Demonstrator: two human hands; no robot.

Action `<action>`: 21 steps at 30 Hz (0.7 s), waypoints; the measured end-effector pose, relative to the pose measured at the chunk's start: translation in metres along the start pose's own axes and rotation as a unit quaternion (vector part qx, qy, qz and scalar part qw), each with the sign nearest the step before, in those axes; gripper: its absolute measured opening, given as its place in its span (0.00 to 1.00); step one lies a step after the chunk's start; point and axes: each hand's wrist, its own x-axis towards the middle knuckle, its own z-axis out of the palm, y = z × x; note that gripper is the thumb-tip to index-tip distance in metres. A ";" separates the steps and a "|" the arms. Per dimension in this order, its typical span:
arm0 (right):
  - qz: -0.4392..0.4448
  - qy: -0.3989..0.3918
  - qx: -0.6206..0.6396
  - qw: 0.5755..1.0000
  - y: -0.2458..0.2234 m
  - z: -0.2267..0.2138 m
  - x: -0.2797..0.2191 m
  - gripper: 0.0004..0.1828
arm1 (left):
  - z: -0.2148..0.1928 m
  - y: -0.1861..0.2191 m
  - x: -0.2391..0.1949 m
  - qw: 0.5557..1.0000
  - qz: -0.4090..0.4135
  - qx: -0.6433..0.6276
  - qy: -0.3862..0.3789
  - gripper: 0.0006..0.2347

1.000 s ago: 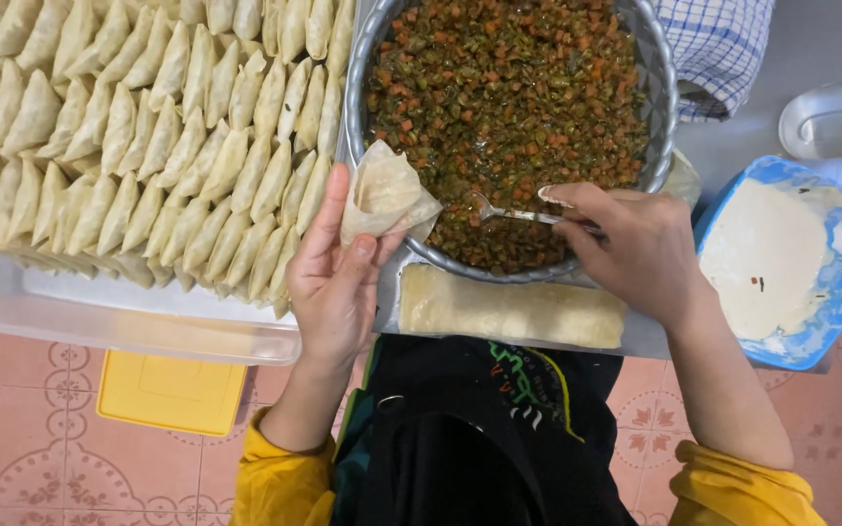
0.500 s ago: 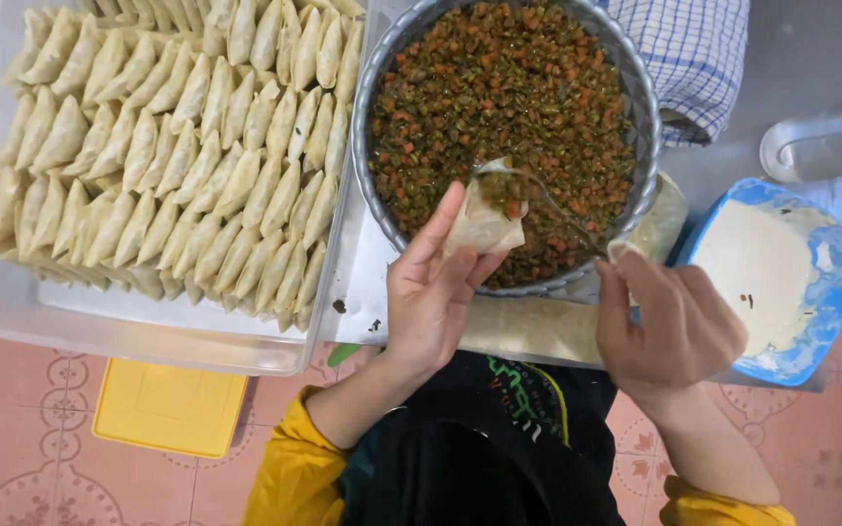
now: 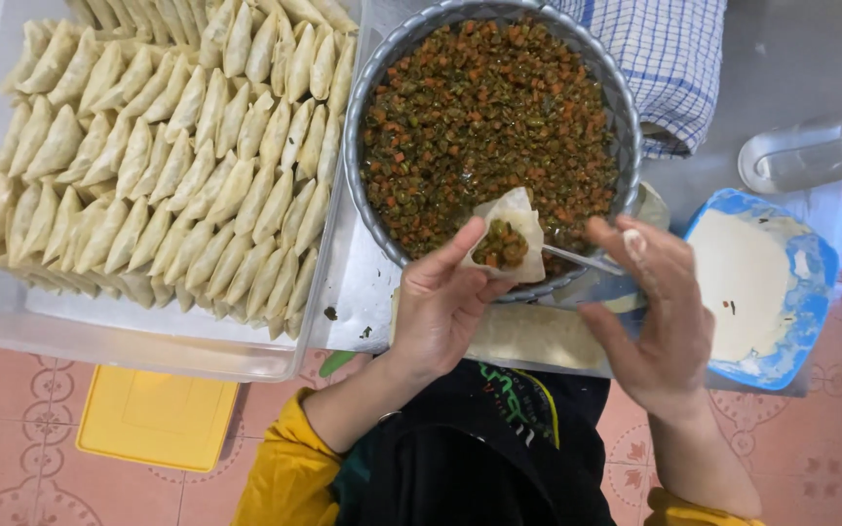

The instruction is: Fold and fill samosa pastry sheets with a vegetable mixture using a flour paste as an adhesive.

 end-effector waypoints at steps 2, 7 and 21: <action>0.003 -0.008 0.124 0.992 -0.001 0.009 -0.004 0.36 | 0.008 -0.001 -0.002 1.000 -0.002 0.015 -0.003 0.20; -0.013 -0.035 0.222 0.974 0.007 0.018 -0.017 0.37 | 0.007 -0.005 -0.010 0.995 0.009 0.092 -0.026 0.20; 0.224 0.067 0.149 0.961 0.033 0.013 -0.083 0.26 | 0.047 0.009 0.003 0.993 -0.092 0.072 0.003 0.28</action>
